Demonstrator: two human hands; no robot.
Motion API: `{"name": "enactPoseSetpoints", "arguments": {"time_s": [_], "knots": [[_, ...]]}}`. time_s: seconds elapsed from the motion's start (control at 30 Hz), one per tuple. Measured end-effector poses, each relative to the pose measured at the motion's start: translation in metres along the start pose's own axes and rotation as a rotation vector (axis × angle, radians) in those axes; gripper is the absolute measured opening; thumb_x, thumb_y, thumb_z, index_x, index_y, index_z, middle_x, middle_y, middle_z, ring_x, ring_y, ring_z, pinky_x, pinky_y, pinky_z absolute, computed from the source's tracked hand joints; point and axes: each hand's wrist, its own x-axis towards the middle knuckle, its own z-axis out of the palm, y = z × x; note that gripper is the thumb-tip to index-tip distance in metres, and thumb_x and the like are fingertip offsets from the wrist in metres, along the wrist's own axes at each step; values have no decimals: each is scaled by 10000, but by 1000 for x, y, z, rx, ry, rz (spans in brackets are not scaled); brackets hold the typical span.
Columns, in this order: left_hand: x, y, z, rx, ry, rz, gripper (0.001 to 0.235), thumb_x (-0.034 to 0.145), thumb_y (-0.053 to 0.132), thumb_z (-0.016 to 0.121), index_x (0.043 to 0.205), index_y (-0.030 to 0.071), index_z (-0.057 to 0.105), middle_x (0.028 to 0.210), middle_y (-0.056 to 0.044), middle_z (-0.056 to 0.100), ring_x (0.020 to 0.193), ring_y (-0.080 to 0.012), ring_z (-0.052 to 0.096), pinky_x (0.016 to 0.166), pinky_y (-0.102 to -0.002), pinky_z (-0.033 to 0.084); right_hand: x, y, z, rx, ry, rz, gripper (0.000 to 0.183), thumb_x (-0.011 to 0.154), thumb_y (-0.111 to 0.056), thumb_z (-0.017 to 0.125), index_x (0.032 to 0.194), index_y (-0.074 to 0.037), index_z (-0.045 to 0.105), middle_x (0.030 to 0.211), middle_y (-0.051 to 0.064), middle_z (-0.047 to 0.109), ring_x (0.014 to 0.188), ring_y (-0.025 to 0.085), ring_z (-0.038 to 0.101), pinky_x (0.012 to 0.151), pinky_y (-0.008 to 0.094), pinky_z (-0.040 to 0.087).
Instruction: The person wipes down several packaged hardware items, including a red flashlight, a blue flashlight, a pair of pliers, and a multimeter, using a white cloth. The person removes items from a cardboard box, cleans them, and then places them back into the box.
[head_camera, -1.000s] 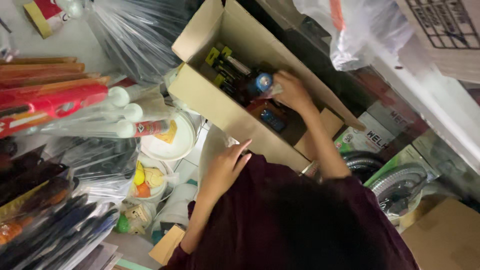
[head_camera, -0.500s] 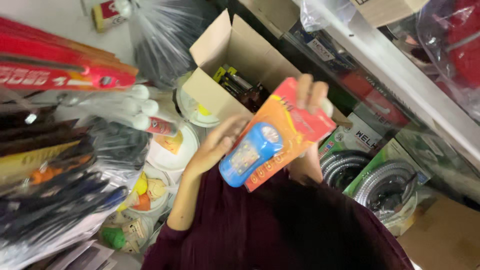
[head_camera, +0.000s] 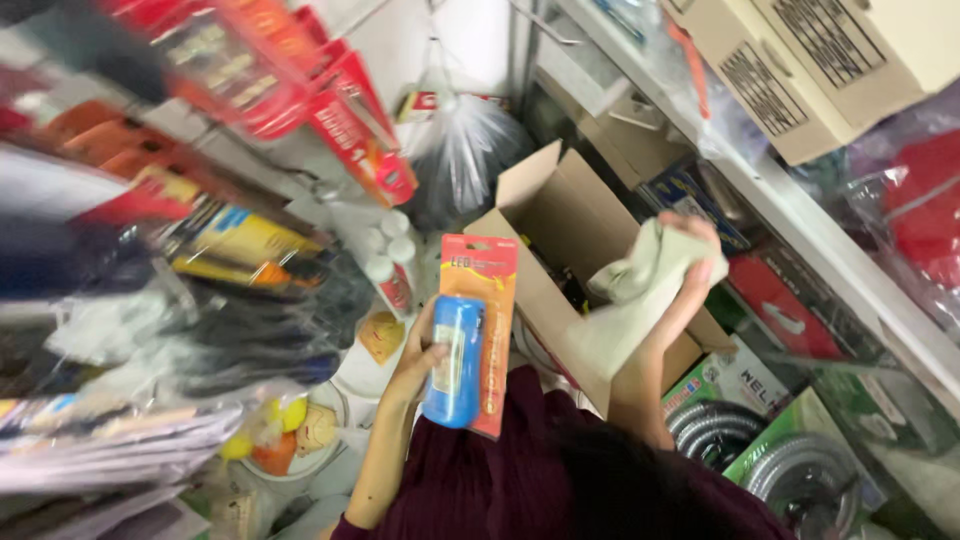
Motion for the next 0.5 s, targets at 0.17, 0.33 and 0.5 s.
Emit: {"name": "enactPoseSetpoints", "arguments": {"time_s": [0.17,0.33,0.5], "knots": [[-51,38,41,823,133,429,1240,565,267,985,1541,-66,296,1474,-295,514,1364,-401,515,1104,-470,398,-89,0,54,-684,-912,-476,383,853,-322,755,1123,-57,690,1289,145,647,1244,318,597,1112,493,472],[-101,84,42,955,292,104,1172,521,328,917,1494,19,341,1036,-288,728,1017,-414,730,845,-435,567,-137,37,54,-640,-1083,-219,224,879,-108,754,1072,-1,715,1188,143,707,1141,287,677,994,381,548],[-130,92,47,1007,318,105,1157,549,385,909,1506,48,352,994,-283,733,962,-432,729,825,-449,575,-168,71,30,-549,-807,-124,79,949,-65,712,990,2,713,922,106,733,830,208,708,792,323,576]]}}
